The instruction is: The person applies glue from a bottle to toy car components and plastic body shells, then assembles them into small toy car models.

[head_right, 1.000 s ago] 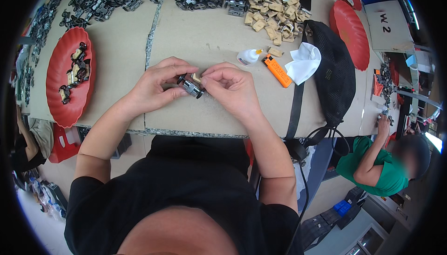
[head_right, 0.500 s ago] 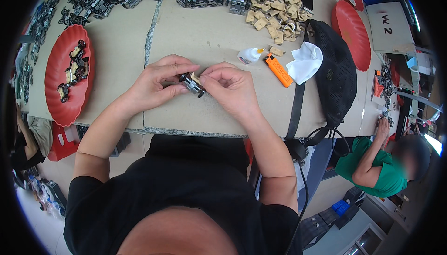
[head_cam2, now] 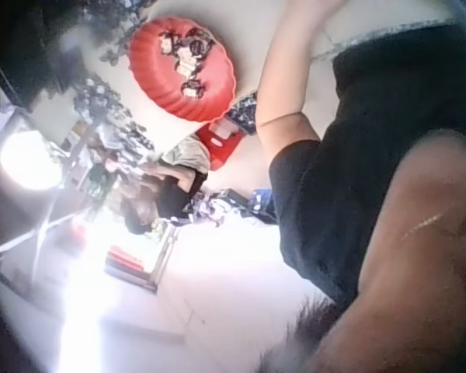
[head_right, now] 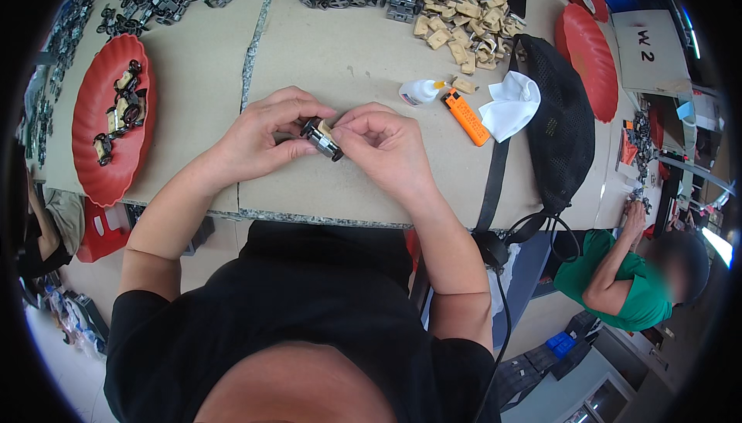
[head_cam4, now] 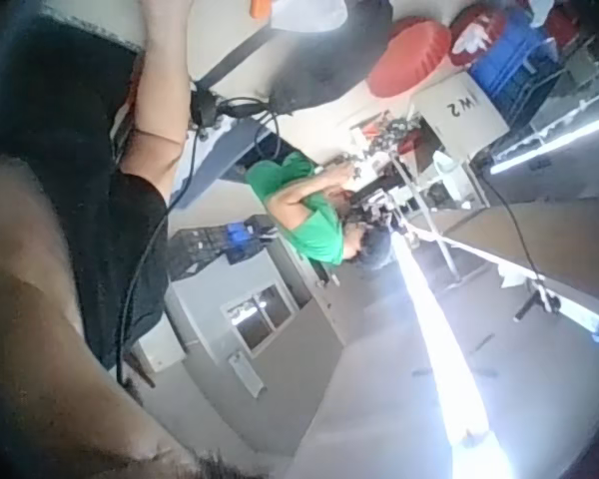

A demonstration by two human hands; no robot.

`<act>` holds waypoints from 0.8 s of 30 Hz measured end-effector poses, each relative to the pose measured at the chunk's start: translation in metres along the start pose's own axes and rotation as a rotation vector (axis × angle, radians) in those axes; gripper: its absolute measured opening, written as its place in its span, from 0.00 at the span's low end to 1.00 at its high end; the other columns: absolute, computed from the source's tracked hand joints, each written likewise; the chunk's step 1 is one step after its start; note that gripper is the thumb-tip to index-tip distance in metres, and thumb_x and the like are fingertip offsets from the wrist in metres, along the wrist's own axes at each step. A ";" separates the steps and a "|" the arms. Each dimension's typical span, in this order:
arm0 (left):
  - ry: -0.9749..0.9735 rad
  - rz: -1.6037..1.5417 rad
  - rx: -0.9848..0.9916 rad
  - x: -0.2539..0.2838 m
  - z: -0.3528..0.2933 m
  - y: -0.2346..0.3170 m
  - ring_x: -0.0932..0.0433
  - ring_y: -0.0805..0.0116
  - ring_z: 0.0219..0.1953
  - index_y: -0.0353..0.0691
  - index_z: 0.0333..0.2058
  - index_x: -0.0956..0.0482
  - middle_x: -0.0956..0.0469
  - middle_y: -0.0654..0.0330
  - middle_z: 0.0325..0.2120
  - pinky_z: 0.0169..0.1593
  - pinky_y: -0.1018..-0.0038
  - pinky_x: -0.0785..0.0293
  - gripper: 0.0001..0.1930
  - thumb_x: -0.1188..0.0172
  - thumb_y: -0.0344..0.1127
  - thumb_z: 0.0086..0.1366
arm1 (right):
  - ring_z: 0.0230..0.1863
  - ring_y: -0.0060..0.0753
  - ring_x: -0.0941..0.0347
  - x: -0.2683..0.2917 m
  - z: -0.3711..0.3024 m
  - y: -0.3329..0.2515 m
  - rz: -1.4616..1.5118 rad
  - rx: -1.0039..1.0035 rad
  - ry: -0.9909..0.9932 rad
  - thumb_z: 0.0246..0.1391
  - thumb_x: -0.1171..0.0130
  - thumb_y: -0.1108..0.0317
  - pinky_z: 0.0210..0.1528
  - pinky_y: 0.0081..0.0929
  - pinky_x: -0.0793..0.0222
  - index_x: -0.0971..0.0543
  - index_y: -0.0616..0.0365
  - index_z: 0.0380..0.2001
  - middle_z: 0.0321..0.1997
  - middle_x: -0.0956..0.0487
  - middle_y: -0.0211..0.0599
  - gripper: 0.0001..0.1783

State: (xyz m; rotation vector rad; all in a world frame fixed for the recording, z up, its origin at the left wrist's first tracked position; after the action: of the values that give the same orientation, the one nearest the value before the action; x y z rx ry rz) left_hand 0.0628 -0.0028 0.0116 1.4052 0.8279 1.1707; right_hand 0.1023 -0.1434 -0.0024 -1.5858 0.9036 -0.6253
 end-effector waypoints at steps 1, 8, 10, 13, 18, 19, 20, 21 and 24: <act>-0.001 0.000 -0.001 0.000 0.000 0.001 0.28 0.69 0.41 0.37 0.46 0.29 0.33 0.58 0.41 0.44 0.76 0.26 0.21 0.41 0.22 0.51 | 0.29 0.16 0.29 0.000 0.000 0.000 0.000 0.001 0.001 0.45 0.43 0.77 0.32 0.13 0.33 0.22 0.67 0.24 0.34 0.26 0.33 0.03; -0.022 0.034 0.000 0.000 0.000 0.000 0.29 0.69 0.41 0.37 0.45 0.29 0.33 0.58 0.40 0.44 0.75 0.26 0.19 0.43 0.21 0.51 | 0.33 0.18 0.29 0.000 0.000 -0.001 0.035 -0.002 -0.070 0.45 0.42 0.77 0.34 0.15 0.32 0.23 0.67 0.27 0.36 0.27 0.33 0.04; -0.022 0.021 -0.015 0.000 -0.001 0.001 0.29 0.69 0.40 0.36 0.44 0.30 0.33 0.58 0.39 0.43 0.76 0.26 0.19 0.44 0.20 0.51 | 0.35 0.18 0.29 -0.002 -0.001 -0.001 0.057 0.012 -0.103 0.45 0.41 0.77 0.35 0.16 0.31 0.23 0.67 0.29 0.36 0.27 0.33 0.06; -0.013 0.040 -0.026 0.000 -0.002 0.003 0.29 0.70 0.38 0.36 0.41 0.29 0.33 0.59 0.38 0.41 0.77 0.27 0.16 0.44 0.20 0.51 | 0.38 0.23 0.29 -0.007 -0.003 -0.005 0.028 0.149 -0.169 0.40 0.38 0.77 0.38 0.20 0.30 0.25 0.67 0.31 0.37 0.27 0.34 0.11; -0.022 0.179 -0.065 0.000 -0.001 0.007 0.30 0.70 0.35 0.36 0.36 0.30 0.33 0.59 0.34 0.36 0.76 0.30 0.12 0.41 0.24 0.51 | 0.38 0.30 0.28 -0.007 -0.003 -0.011 -0.316 0.298 -0.119 0.34 0.35 0.77 0.42 0.23 0.29 0.27 0.64 0.28 0.37 0.27 0.39 0.14; -0.024 0.180 -0.066 0.000 -0.001 0.007 0.30 0.70 0.35 0.36 0.36 0.30 0.33 0.59 0.34 0.36 0.76 0.30 0.12 0.41 0.24 0.51 | 0.38 0.30 0.28 -0.007 -0.003 -0.012 -0.315 0.299 -0.117 0.34 0.35 0.77 0.42 0.23 0.29 0.27 0.64 0.28 0.37 0.27 0.39 0.14; -0.037 0.228 -0.089 0.000 -0.001 0.008 0.29 0.68 0.34 0.37 0.35 0.29 0.33 0.59 0.33 0.35 0.75 0.30 0.13 0.39 0.26 0.49 | 0.38 0.30 0.28 -0.007 -0.003 -0.012 -0.328 0.295 -0.129 0.33 0.35 0.76 0.41 0.23 0.29 0.27 0.64 0.28 0.36 0.27 0.38 0.14; -0.051 0.276 -0.112 -0.001 -0.001 0.009 0.29 0.66 0.33 0.38 0.34 0.28 0.32 0.59 0.33 0.34 0.74 0.31 0.13 0.37 0.27 0.47 | 0.38 0.30 0.28 -0.008 -0.004 -0.011 -0.340 0.290 -0.141 0.33 0.36 0.76 0.41 0.23 0.29 0.27 0.63 0.28 0.36 0.27 0.38 0.14; -0.003 0.504 -0.328 0.006 0.002 0.021 0.30 0.62 0.31 0.40 0.30 0.27 0.31 0.59 0.31 0.34 0.72 0.32 0.13 0.35 0.31 0.42 | 0.37 0.29 0.28 -0.012 -0.004 -0.014 -0.347 0.281 -0.166 0.34 0.36 0.76 0.39 0.24 0.29 0.26 0.63 0.27 0.35 0.27 0.36 0.13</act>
State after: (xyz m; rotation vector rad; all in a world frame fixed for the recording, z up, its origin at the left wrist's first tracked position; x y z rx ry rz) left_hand 0.0638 -0.0021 0.0337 1.3727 0.2572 1.6013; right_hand 0.0949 -0.1348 0.0133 -1.5213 0.3974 -0.8115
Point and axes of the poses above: each hand's wrist, its own z-axis towards the middle knuckle, its own x-axis out of the back of the hand, y = z × x, the point moved 6 cm from there along z, towards the middle knuckle
